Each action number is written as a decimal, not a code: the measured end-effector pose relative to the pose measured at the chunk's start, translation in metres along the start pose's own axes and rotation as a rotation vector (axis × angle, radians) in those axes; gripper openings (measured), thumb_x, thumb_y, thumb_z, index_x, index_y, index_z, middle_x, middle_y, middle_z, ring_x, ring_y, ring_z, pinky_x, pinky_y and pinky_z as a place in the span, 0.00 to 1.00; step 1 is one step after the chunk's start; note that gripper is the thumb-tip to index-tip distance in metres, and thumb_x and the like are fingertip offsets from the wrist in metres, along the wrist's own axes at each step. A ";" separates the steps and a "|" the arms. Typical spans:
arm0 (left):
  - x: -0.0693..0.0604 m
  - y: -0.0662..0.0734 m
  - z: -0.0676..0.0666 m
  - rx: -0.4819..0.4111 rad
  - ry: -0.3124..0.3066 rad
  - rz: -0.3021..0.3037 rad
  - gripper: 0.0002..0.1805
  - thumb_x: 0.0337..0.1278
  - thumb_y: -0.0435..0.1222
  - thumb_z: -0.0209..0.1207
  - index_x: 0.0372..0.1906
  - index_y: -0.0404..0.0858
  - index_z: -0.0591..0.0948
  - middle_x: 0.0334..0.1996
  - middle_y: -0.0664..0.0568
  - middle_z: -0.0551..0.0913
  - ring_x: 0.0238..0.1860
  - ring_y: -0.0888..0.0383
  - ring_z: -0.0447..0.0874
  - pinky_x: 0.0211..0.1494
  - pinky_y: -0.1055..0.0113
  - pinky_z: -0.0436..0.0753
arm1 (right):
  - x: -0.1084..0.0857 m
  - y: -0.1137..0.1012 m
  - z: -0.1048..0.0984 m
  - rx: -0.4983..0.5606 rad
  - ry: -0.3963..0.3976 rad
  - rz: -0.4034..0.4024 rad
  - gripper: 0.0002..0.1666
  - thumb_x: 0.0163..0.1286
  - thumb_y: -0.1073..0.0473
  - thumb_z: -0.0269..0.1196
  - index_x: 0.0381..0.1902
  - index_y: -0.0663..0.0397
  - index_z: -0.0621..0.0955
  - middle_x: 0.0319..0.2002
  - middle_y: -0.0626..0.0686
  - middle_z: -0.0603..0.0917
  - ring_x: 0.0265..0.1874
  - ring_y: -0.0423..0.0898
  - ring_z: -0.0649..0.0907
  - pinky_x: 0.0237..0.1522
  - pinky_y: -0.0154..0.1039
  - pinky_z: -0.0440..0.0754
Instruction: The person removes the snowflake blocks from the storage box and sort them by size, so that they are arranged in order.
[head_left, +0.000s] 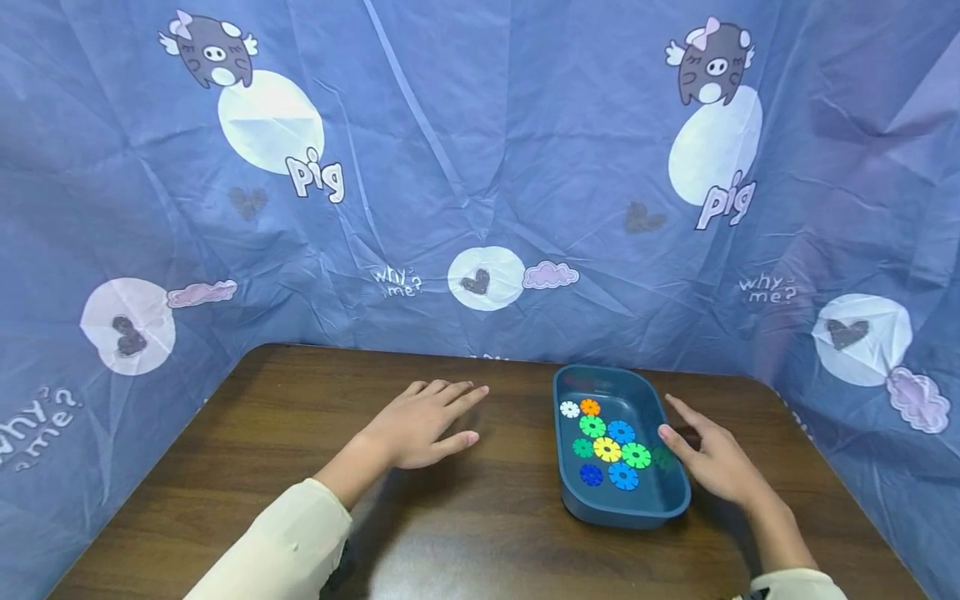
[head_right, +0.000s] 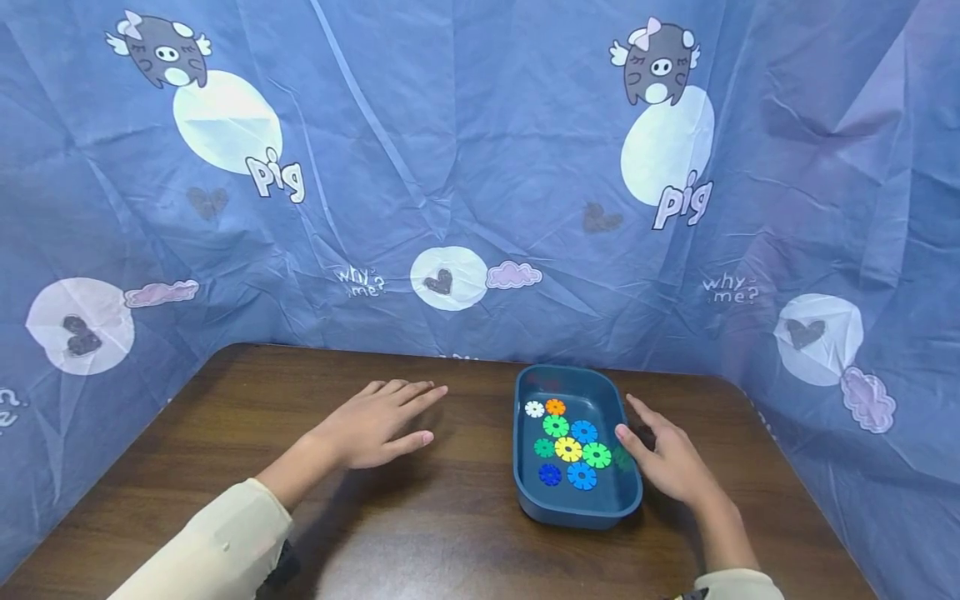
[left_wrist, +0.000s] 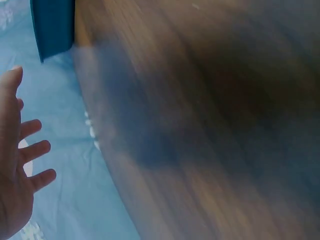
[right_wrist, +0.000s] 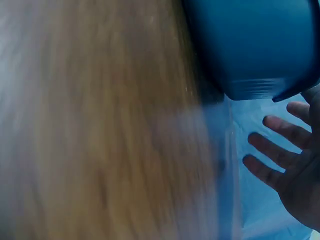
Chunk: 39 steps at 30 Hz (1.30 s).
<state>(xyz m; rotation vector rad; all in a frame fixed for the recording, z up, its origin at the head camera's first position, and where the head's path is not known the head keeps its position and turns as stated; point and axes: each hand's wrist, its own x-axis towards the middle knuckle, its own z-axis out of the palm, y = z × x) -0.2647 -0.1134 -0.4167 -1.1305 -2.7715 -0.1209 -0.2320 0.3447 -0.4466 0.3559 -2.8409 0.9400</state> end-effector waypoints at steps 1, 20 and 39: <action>0.004 0.003 0.001 0.012 -0.007 0.014 0.38 0.75 0.63 0.43 0.82 0.53 0.56 0.76 0.50 0.68 0.73 0.49 0.66 0.72 0.45 0.67 | 0.000 0.000 0.001 0.018 0.013 0.008 0.37 0.81 0.46 0.55 0.77 0.62 0.64 0.61 0.70 0.79 0.56 0.65 0.83 0.55 0.63 0.81; 0.072 0.076 0.003 0.167 -0.127 0.253 0.36 0.79 0.62 0.34 0.84 0.56 0.49 0.77 0.56 0.65 0.75 0.56 0.64 0.75 0.52 0.66 | -0.005 0.007 0.005 0.330 0.115 0.164 0.28 0.77 0.52 0.62 0.68 0.63 0.77 0.58 0.65 0.84 0.46 0.24 0.79 0.45 0.24 0.79; 0.143 0.148 0.021 0.164 -0.291 0.329 0.37 0.76 0.65 0.36 0.83 0.63 0.48 0.79 0.64 0.59 0.77 0.61 0.57 0.80 0.59 0.58 | -0.001 0.009 0.006 0.424 0.106 0.115 0.28 0.77 0.54 0.62 0.67 0.67 0.77 0.58 0.69 0.82 0.47 0.25 0.81 0.46 0.24 0.81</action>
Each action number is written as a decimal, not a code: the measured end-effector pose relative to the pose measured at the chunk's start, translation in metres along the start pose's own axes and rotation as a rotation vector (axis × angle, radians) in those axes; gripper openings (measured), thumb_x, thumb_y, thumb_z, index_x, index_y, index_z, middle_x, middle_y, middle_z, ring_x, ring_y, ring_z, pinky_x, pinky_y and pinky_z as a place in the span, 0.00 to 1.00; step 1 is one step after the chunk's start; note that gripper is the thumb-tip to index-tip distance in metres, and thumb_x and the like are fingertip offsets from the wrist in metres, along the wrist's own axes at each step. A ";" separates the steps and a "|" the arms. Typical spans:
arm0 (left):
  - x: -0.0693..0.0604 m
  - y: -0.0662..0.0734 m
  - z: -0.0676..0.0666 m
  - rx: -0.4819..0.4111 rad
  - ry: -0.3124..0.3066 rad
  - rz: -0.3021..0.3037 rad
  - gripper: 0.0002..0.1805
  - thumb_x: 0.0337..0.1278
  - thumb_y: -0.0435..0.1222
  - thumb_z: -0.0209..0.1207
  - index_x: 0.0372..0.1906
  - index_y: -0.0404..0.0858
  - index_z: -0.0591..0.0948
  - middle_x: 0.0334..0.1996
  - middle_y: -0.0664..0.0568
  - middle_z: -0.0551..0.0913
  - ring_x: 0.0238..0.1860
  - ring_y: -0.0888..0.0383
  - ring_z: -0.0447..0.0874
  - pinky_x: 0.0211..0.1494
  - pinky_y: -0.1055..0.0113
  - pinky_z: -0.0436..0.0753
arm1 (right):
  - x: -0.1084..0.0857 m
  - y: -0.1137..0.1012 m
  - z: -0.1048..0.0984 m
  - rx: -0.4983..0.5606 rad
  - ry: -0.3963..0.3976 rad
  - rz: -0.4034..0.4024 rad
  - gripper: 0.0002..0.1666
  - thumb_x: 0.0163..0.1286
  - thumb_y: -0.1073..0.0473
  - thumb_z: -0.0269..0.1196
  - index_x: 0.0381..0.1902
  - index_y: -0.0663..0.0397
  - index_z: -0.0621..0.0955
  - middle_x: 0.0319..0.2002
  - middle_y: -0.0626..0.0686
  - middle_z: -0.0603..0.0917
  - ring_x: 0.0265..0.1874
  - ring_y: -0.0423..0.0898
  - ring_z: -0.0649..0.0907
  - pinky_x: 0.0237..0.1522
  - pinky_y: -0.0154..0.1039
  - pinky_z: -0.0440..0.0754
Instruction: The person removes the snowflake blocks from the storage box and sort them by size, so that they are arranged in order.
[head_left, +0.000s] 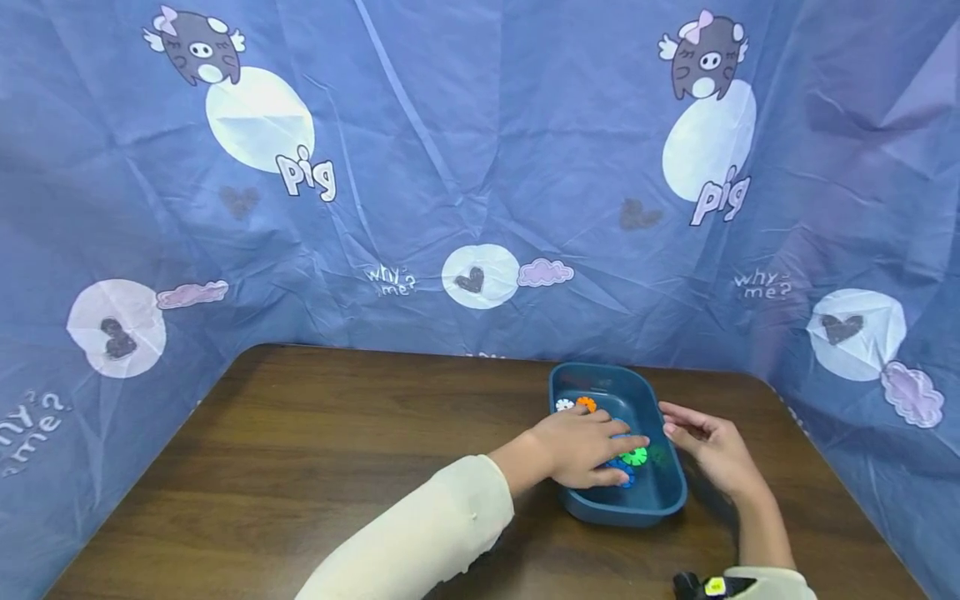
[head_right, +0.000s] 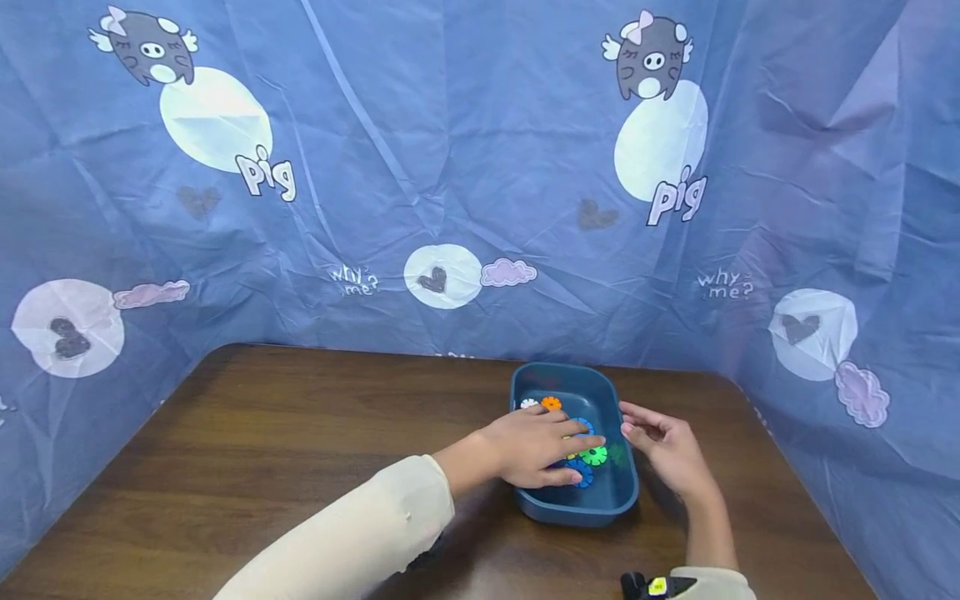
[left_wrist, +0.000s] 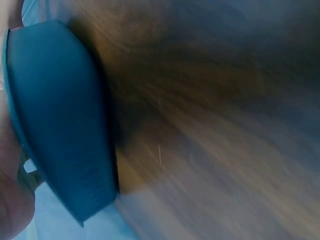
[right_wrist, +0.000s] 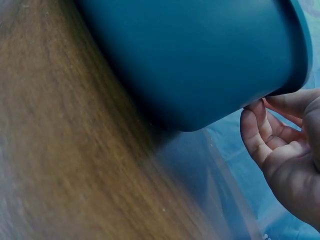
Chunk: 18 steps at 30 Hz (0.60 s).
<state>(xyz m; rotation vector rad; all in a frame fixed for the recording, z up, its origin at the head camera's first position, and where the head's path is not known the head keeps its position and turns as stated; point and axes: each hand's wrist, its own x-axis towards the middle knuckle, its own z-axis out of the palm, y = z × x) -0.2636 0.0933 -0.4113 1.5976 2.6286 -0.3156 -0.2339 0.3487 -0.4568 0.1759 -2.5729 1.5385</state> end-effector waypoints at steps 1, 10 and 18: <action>0.004 0.001 0.001 -0.003 -0.005 0.000 0.37 0.75 0.66 0.36 0.83 0.63 0.49 0.79 0.64 0.59 0.77 0.62 0.57 0.79 0.59 0.59 | 0.000 0.000 0.000 -0.003 -0.004 0.003 0.28 0.77 0.54 0.62 0.67 0.66 0.77 0.59 0.69 0.82 0.47 0.25 0.81 0.46 0.24 0.81; 0.031 -0.001 0.009 -0.235 -0.042 -0.001 0.38 0.68 0.63 0.56 0.79 0.61 0.62 0.75 0.63 0.65 0.74 0.63 0.63 0.75 0.65 0.66 | 0.001 0.000 -0.003 -0.020 -0.022 0.026 0.28 0.77 0.52 0.62 0.68 0.62 0.77 0.59 0.65 0.82 0.49 0.27 0.80 0.47 0.25 0.80; 0.046 -0.006 0.011 -0.526 -0.076 -0.007 0.28 0.60 0.49 0.71 0.66 0.53 0.80 0.59 0.63 0.82 0.60 0.69 0.77 0.65 0.74 0.74 | 0.000 0.001 -0.003 -0.028 -0.014 0.045 0.28 0.78 0.52 0.62 0.68 0.63 0.77 0.58 0.65 0.83 0.47 0.28 0.81 0.46 0.26 0.81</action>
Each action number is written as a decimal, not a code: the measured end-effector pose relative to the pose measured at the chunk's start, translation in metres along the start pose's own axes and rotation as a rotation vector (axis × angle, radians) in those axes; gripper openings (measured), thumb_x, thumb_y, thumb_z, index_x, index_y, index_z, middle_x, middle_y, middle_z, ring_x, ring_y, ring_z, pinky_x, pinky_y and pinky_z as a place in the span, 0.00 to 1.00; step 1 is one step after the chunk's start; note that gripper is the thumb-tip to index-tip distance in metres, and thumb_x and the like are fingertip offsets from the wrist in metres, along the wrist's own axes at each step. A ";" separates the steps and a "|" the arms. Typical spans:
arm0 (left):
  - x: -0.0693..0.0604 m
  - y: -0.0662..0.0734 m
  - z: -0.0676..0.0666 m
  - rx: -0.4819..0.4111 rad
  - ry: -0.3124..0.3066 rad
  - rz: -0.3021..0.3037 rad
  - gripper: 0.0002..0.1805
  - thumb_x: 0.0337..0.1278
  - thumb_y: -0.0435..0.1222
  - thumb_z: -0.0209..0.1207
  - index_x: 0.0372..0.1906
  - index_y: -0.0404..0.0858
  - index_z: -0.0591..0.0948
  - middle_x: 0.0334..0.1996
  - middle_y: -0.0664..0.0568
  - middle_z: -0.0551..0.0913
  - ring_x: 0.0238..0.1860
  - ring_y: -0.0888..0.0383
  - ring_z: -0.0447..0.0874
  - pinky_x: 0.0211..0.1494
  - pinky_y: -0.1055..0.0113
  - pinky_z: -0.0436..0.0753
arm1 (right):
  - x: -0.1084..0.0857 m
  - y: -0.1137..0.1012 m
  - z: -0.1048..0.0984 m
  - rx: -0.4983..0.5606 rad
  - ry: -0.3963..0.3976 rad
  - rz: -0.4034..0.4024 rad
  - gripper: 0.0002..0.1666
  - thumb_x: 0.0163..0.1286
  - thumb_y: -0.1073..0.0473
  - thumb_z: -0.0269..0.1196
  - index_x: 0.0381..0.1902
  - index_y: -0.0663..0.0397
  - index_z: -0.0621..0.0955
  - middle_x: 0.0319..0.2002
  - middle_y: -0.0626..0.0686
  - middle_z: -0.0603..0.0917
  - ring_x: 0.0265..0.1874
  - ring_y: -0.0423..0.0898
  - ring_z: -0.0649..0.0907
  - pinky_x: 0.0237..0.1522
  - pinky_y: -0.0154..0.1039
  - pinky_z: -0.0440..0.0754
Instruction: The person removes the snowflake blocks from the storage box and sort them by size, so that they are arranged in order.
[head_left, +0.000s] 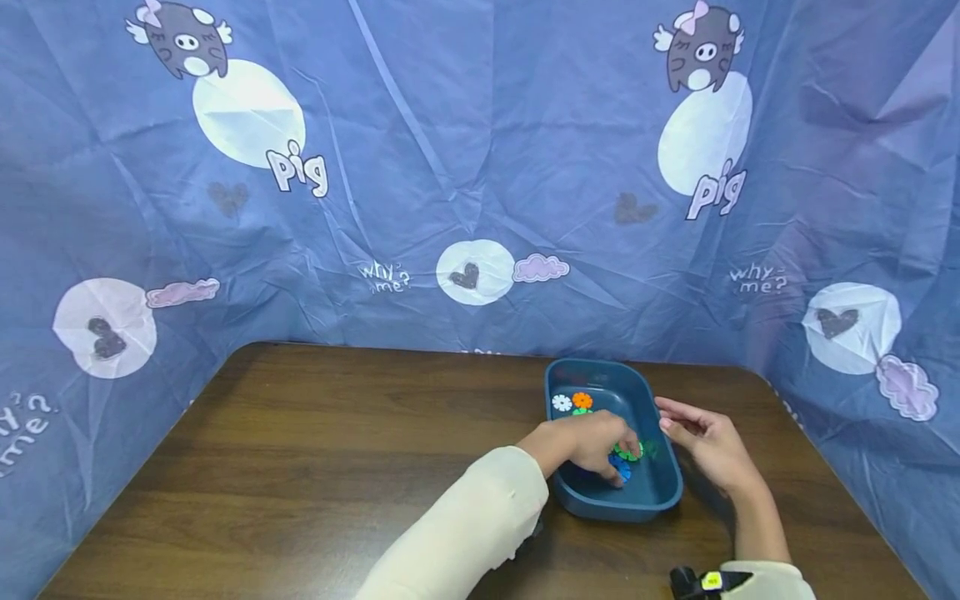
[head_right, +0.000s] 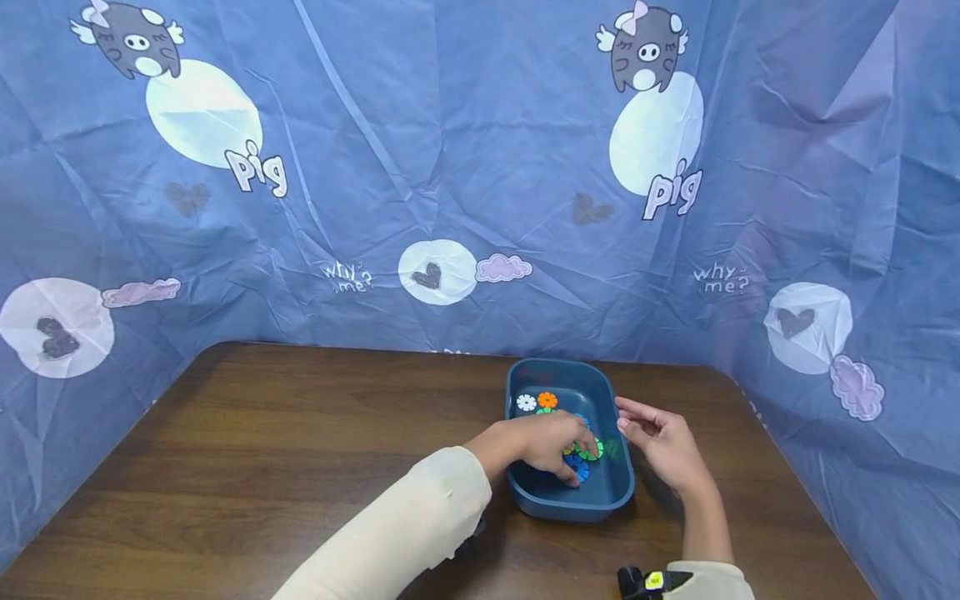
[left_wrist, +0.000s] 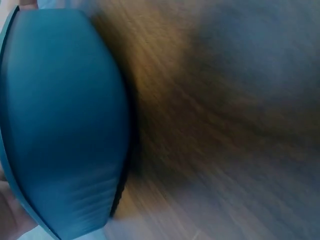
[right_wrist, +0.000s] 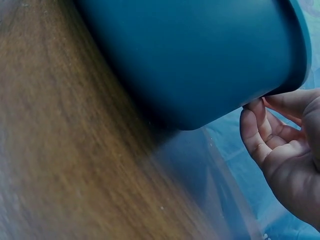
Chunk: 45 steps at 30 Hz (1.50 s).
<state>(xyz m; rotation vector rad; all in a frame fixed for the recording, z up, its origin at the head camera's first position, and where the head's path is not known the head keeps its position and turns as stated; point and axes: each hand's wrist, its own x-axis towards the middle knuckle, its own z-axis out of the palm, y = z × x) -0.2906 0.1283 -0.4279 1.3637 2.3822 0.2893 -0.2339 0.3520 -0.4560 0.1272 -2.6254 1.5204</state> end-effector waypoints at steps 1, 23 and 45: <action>0.000 0.000 0.000 -0.039 -0.005 -0.007 0.27 0.59 0.46 0.72 0.63 0.52 0.82 0.56 0.63 0.83 0.57 0.69 0.78 0.63 0.75 0.75 | 0.000 0.000 0.000 0.001 0.000 0.000 0.28 0.78 0.52 0.62 0.68 0.63 0.77 0.58 0.65 0.83 0.47 0.29 0.82 0.47 0.26 0.81; 0.004 -0.003 0.002 -0.335 0.078 -0.181 0.19 0.46 0.34 0.79 0.45 0.46 0.88 0.35 0.62 0.84 0.38 0.69 0.79 0.46 0.79 0.79 | 0.000 -0.002 0.001 0.034 -0.007 -0.006 0.29 0.77 0.53 0.62 0.69 0.65 0.75 0.61 0.68 0.81 0.48 0.26 0.81 0.47 0.24 0.80; 0.000 -0.011 -0.011 -0.595 0.182 -0.134 0.08 0.58 0.30 0.72 0.41 0.44 0.90 0.32 0.61 0.86 0.36 0.67 0.81 0.40 0.76 0.80 | 0.001 -0.001 0.001 0.031 0.001 -0.014 0.27 0.77 0.56 0.63 0.68 0.65 0.76 0.59 0.69 0.82 0.48 0.27 0.81 0.47 0.24 0.80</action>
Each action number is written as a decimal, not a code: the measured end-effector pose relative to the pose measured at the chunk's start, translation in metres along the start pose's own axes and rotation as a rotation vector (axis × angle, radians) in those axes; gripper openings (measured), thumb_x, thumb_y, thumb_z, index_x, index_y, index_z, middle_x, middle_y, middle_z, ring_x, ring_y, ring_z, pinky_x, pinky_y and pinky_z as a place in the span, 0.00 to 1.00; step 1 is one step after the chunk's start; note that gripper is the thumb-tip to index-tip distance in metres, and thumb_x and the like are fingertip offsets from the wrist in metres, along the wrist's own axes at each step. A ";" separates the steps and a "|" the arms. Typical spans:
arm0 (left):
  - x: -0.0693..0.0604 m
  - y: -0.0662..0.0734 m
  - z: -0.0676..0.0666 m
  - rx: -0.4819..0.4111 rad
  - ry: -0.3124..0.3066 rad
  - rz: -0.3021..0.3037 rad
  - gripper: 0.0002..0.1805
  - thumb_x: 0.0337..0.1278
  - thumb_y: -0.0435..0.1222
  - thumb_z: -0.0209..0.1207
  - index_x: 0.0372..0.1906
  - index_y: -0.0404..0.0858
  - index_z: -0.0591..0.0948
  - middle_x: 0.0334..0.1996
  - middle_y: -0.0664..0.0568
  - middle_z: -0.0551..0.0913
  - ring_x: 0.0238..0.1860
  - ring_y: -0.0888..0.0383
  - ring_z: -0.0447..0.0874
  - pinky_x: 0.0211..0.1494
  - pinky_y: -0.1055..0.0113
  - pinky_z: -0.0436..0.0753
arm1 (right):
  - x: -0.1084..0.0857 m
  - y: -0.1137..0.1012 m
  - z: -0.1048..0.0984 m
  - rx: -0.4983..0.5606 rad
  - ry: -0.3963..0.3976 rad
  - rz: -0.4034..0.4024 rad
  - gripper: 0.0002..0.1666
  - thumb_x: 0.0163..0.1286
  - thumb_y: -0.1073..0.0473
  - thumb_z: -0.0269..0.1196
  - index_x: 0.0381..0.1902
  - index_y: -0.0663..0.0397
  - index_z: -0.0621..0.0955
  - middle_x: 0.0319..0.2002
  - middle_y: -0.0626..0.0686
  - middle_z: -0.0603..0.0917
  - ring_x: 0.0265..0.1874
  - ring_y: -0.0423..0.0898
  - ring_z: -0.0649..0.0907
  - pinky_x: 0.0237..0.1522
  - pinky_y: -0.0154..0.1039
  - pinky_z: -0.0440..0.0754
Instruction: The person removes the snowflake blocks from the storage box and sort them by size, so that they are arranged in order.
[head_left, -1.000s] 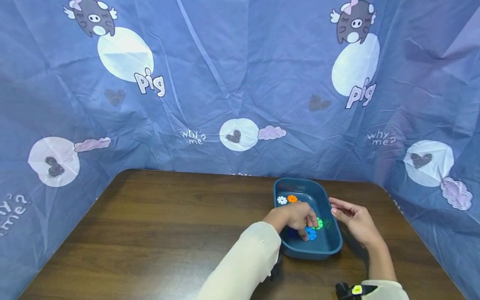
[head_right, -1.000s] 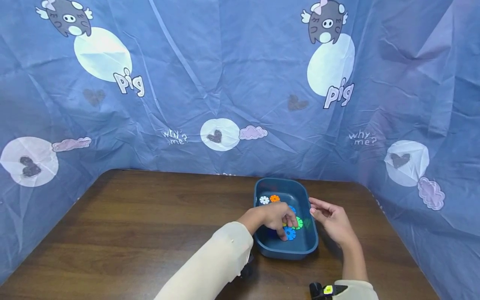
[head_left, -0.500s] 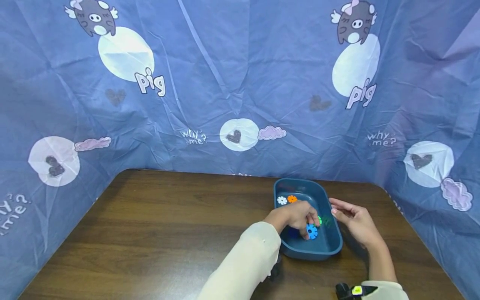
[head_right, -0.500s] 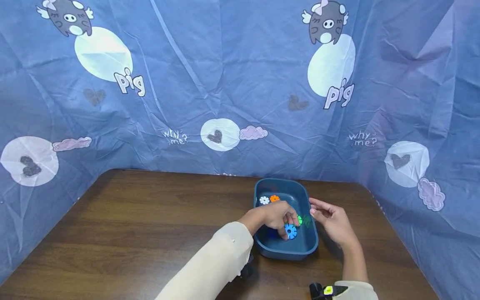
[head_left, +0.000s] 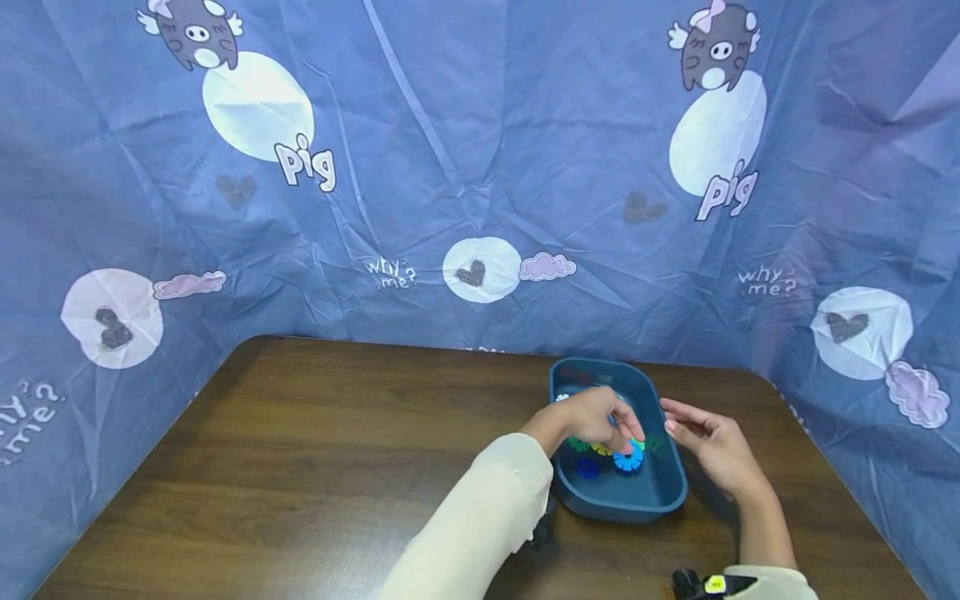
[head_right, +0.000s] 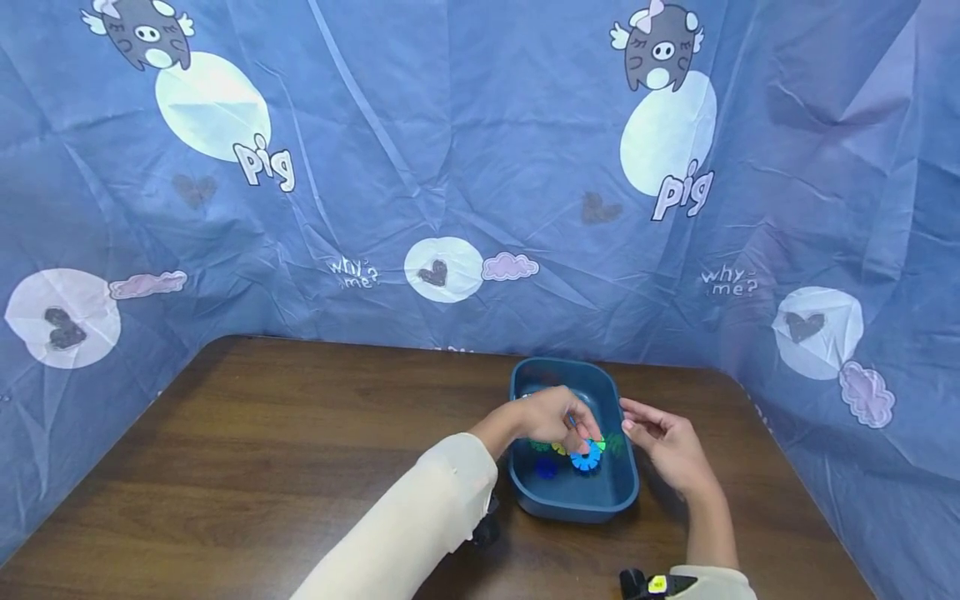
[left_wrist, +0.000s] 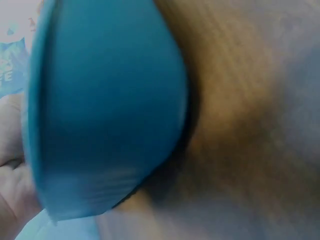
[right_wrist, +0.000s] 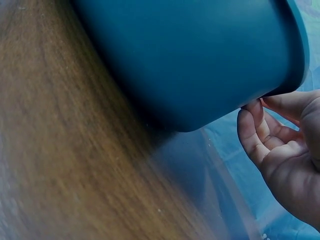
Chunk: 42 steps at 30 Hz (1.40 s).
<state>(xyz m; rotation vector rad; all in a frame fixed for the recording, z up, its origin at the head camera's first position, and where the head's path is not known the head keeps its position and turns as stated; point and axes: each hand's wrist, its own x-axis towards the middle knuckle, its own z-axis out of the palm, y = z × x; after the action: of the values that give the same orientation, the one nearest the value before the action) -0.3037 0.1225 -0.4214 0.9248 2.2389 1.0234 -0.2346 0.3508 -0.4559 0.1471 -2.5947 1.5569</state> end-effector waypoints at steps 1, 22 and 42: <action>-0.001 0.000 -0.003 -0.021 0.004 0.009 0.08 0.58 0.30 0.71 0.42 0.44 0.90 0.33 0.61 0.86 0.37 0.66 0.82 0.41 0.75 0.81 | 0.000 0.000 0.000 0.000 0.000 0.001 0.27 0.77 0.57 0.63 0.68 0.65 0.76 0.59 0.69 0.82 0.48 0.27 0.82 0.47 0.24 0.80; -0.044 -0.036 -0.087 -0.250 0.403 0.098 0.11 0.69 0.29 0.63 0.52 0.37 0.88 0.42 0.51 0.86 0.41 0.59 0.82 0.45 0.67 0.83 | -0.001 -0.001 0.000 -0.028 0.005 0.046 0.30 0.77 0.52 0.62 0.69 0.63 0.75 0.60 0.66 0.81 0.47 0.26 0.81 0.47 0.24 0.80; -0.052 -0.116 -0.071 -0.700 0.847 -0.159 0.11 0.62 0.18 0.60 0.48 0.23 0.85 0.37 0.38 0.86 0.33 0.57 0.87 0.43 0.65 0.89 | -0.001 0.000 0.000 -0.058 0.007 0.028 0.29 0.77 0.52 0.62 0.69 0.63 0.76 0.57 0.66 0.83 0.46 0.28 0.82 0.46 0.24 0.80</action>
<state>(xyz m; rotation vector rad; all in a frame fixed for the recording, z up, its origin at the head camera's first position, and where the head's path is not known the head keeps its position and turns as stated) -0.3613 -0.0048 -0.4628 -0.0269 2.1708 2.1989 -0.2334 0.3506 -0.4557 0.1006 -2.6439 1.4863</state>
